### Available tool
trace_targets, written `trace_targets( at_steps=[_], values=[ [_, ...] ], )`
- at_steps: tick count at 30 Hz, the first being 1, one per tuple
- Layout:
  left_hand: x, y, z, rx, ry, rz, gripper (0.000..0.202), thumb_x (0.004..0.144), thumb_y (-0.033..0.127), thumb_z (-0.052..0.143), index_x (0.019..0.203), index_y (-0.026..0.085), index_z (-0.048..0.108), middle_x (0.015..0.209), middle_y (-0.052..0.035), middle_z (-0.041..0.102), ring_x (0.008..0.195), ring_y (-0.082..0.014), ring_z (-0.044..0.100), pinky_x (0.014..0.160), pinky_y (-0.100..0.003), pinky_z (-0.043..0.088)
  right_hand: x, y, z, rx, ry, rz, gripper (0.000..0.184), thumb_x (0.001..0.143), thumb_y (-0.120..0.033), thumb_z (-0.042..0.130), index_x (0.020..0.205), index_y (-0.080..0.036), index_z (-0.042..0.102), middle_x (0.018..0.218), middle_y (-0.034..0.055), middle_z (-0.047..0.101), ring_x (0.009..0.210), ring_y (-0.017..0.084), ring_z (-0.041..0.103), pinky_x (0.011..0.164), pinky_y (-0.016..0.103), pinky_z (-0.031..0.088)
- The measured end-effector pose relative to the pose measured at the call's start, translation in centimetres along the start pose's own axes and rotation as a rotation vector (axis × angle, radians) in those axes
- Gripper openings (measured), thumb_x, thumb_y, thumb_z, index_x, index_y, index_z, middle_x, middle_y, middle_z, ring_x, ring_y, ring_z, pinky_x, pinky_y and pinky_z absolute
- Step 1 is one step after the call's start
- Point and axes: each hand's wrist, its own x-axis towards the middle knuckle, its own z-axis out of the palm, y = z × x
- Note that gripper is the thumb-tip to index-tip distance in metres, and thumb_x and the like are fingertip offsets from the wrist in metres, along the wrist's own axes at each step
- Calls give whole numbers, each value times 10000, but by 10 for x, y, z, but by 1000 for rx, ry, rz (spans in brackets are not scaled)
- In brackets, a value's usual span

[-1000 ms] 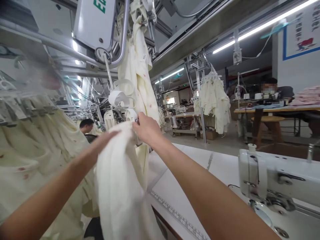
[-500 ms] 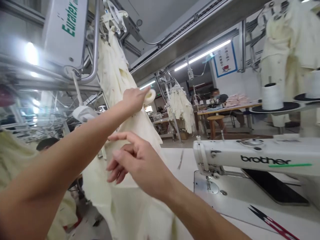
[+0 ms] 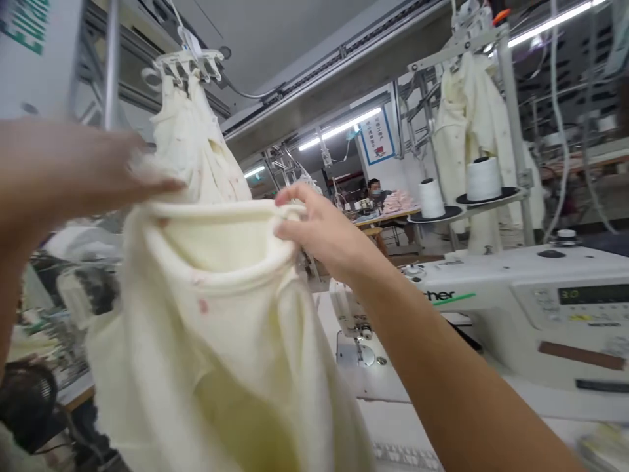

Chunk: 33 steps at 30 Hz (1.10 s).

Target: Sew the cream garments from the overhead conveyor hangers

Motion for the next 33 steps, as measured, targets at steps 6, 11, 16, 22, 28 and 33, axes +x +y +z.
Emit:
trace_targets(
  at_steps=[6, 11, 16, 22, 28, 33],
  values=[
    [-92, 87, 75, -1199, -480, 181, 423, 803, 504, 424, 1052, 182, 540, 923, -20, 620, 862, -196, 591, 768, -288, 459, 5, 39, 14, -24, -174, 48, 387, 711, -67, 423, 1068, -217, 405, 799, -18, 503, 625, 116, 492, 546, 204, 382],
    [-133, 85, 126, -1308, -717, -30, 289, 858, 448, 367, 889, 206, 524, 777, 4, 574, 707, -162, 552, 623, -237, 434, -50, 97, 7, -1001, -5, 143, 385, 605, 51, 473, 939, -140, 496, 901, 70, 534, 821, 210, 494, 654, 273, 342],
    [-163, 90, 182, -1063, -758, 31, 230, 811, 320, 459, 993, 219, 556, 1013, -58, 619, 965, -241, 544, 852, -343, 396, -117, 136, 3, 91, -194, 685, 225, 844, -372, 521, 819, -152, 559, 745, 33, 579, 701, 166, 543, 591, 228, 386],
    [-199, 183, 207, -1660, -802, -47, 293, 861, 365, 415, 1056, 186, 540, 989, -58, 617, 899, -176, 553, 785, -256, 433, -159, 162, 14, 613, 199, 931, 407, 767, -461, 656, 1033, -158, 595, 862, 58, 635, 797, 170, 595, 697, 241, 452],
    [-205, 205, 191, -1677, -713, -149, 229, 845, 377, 461, 859, 188, 590, 809, -24, 596, 768, -155, 531, 676, -219, 399, -191, 151, 0, 319, 267, 1066, 458, 741, -542, 631, 969, -145, 624, 913, 78, 628, 923, 250, 569, 781, 319, 451],
    [-206, 205, 183, -1694, -844, 86, 211, 854, 306, 441, 776, 192, 601, 834, -32, 564, 711, -142, 521, 631, -226, 384, -180, 130, -9, -224, -16, 679, 270, 890, -389, 463, 1045, -233, 621, 1068, 58, 569, 1001, 223, 516, 901, 347, 385]
  ],
)
